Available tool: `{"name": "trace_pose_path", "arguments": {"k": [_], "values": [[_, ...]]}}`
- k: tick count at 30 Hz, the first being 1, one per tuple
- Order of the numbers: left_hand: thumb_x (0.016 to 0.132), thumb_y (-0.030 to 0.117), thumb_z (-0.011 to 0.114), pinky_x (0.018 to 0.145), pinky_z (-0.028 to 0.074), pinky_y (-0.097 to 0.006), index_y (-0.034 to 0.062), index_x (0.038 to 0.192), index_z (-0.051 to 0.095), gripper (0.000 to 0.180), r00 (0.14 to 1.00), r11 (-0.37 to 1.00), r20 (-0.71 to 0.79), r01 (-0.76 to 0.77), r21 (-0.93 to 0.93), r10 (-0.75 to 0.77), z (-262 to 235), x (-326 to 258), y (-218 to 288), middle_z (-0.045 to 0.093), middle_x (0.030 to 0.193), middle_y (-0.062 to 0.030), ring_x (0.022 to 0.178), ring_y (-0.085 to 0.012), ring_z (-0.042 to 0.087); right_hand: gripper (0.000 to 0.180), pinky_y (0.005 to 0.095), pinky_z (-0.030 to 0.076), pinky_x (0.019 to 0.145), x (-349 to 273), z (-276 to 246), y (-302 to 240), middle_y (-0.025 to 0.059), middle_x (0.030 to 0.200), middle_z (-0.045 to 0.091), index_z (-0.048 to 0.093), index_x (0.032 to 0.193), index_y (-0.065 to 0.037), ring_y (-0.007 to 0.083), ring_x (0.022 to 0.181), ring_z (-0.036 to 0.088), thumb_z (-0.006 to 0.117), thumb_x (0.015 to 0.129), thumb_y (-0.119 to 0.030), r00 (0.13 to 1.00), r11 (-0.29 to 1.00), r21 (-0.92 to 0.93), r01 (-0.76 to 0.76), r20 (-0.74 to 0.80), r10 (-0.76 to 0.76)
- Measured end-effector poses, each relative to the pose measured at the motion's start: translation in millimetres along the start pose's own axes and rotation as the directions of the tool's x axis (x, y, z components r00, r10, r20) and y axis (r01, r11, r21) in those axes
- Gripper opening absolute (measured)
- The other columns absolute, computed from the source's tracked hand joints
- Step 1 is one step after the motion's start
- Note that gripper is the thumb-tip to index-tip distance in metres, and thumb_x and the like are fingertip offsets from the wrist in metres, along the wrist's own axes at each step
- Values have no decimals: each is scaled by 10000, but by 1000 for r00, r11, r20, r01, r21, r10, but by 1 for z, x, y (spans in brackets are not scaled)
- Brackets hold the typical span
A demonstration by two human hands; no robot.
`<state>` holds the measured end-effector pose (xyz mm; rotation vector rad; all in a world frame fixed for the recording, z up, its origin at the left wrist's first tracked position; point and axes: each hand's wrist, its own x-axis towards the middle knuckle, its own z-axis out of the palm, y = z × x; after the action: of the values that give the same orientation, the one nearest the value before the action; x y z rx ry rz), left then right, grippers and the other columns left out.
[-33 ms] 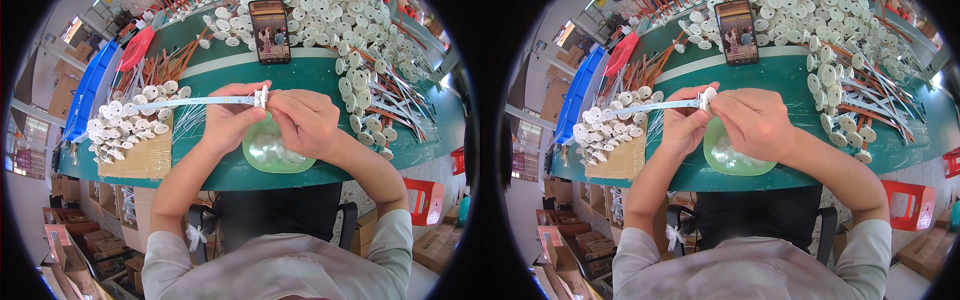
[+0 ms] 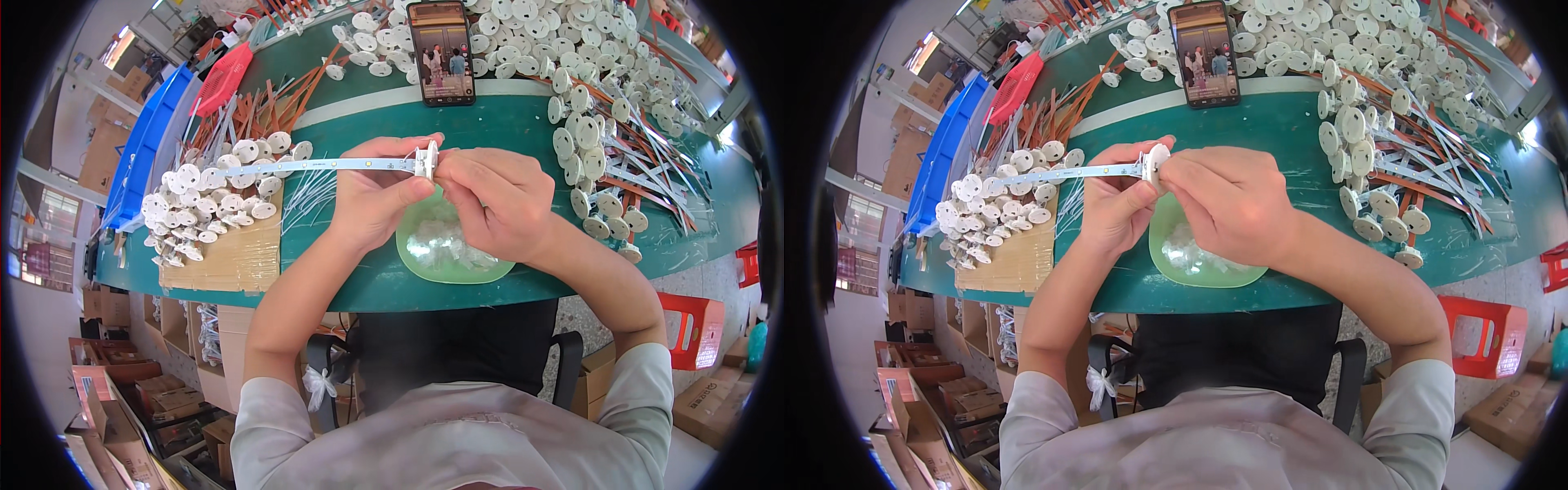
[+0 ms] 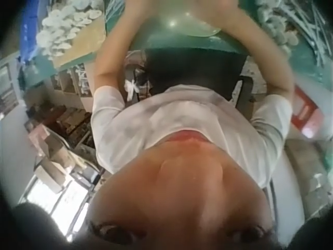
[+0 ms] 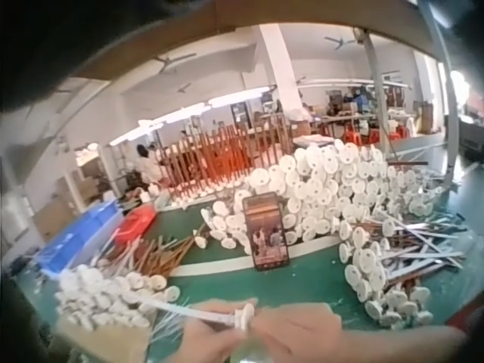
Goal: Manually attaching plastic diffusers or light covers to an LED strip at an assembly workbench.
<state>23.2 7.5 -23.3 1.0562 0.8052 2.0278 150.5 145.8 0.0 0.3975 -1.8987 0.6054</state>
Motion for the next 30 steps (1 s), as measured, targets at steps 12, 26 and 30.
{"name": "trace_pose_path", "arguments": {"k": [12,26,30], "values": [[798,-99,752,1019,530,-441,-21,1209,636,435,997,1000,78,-1,-17,3,-5,4,6,671,1238,-197,1155,-290,664,123,269,576,614,1,-5,-2,125,872,731,686,946,35,176,675,710,682,833,83,992,992,73,-100,84,93],[762,342,824,703,549,-289,-92,1512,274,1027,902,-35,-334,356,934,275,-80,38,166,753,886,-175,819,-180,730,151,296,533,582,1,-4,17,96,836,698,686,942,-6,196,691,669,737,804,28,993,993,6,-114,4,114],[756,415,765,717,561,-374,-7,1234,644,649,885,-574,-405,459,678,229,-117,24,227,733,812,-185,765,-301,727,164,332,521,583,-3,-1,22,87,815,687,669,878,-25,254,654,641,755,748,25,990,998,11,67,122,-68]]}}
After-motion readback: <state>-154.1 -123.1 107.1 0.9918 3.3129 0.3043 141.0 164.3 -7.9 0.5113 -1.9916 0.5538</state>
